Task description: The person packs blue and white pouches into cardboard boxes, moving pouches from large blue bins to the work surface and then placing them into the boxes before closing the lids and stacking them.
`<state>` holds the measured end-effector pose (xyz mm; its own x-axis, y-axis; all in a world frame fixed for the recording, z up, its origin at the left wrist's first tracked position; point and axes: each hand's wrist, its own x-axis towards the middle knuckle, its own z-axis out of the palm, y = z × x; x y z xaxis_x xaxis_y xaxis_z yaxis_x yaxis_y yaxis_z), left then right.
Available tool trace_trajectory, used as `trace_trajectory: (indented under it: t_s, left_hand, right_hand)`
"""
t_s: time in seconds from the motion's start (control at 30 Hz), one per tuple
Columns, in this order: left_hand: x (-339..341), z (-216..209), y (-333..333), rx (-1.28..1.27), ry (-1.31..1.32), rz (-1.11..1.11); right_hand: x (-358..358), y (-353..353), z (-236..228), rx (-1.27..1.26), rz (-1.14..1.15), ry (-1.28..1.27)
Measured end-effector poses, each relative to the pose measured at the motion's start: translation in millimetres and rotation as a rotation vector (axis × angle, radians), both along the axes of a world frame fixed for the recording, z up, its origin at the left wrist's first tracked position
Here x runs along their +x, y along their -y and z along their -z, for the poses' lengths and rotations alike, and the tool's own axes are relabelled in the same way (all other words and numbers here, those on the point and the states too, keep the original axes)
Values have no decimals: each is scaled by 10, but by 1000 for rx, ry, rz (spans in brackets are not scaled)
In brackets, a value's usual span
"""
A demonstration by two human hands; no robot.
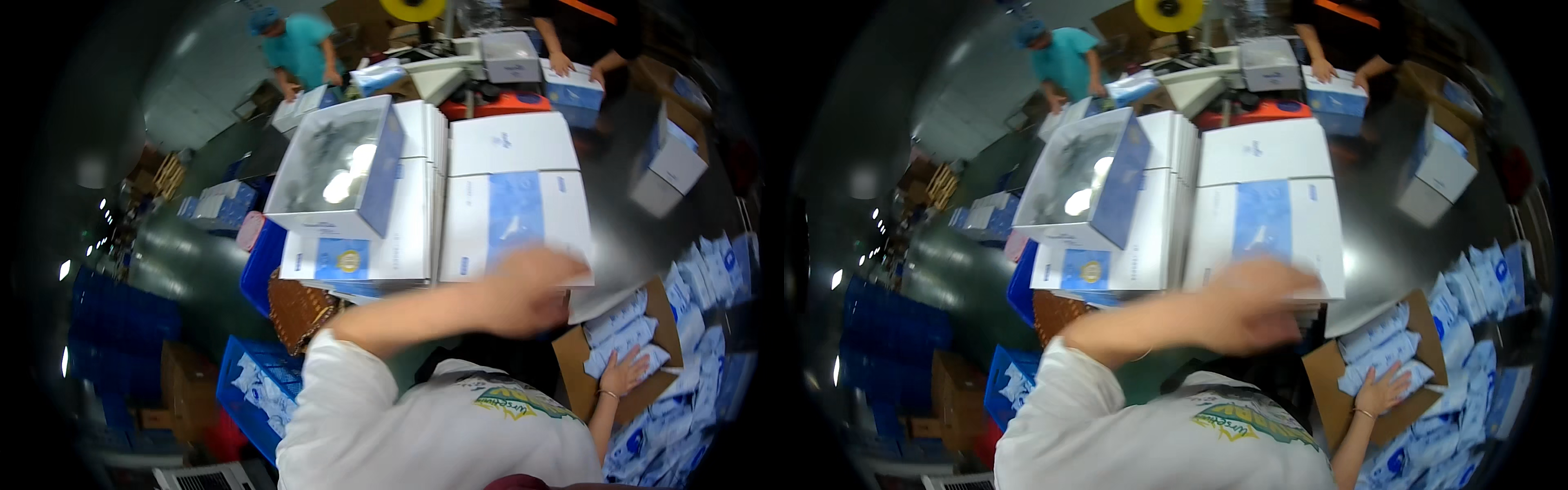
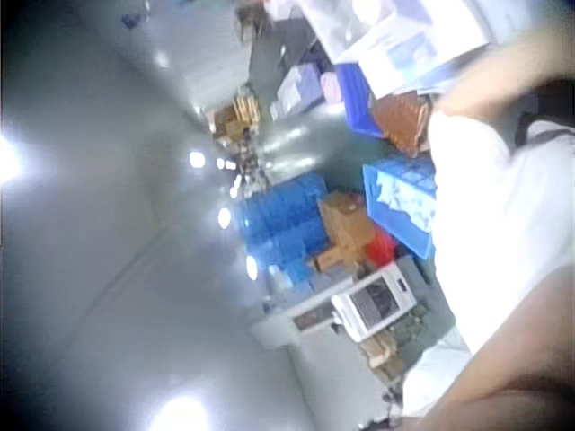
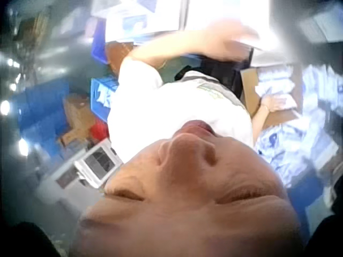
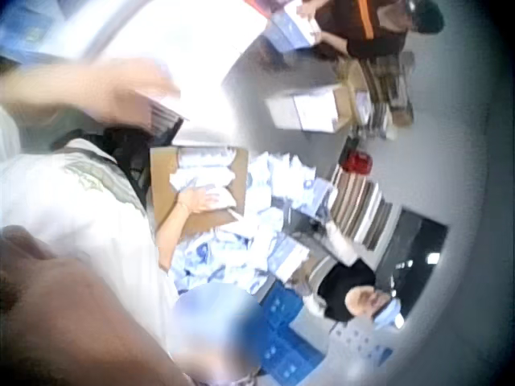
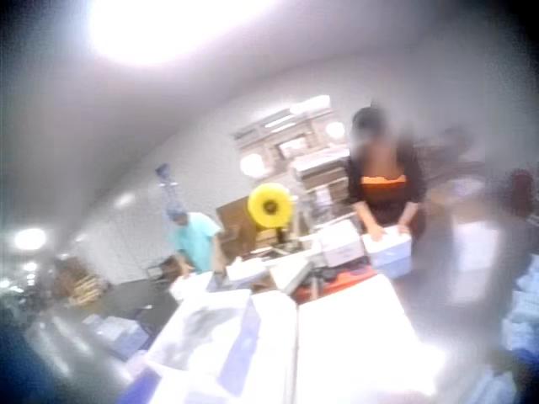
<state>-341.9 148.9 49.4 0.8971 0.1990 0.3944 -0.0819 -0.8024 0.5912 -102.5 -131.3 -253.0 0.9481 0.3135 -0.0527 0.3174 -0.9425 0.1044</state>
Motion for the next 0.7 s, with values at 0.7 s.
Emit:
trace_trajectory:
  t_s: [0.7]
  left_hand:
    - [-2173, -666, -2379, -643, 248, -982]
  right_hand:
    - [5, -571, -225, -45, 201, -20]
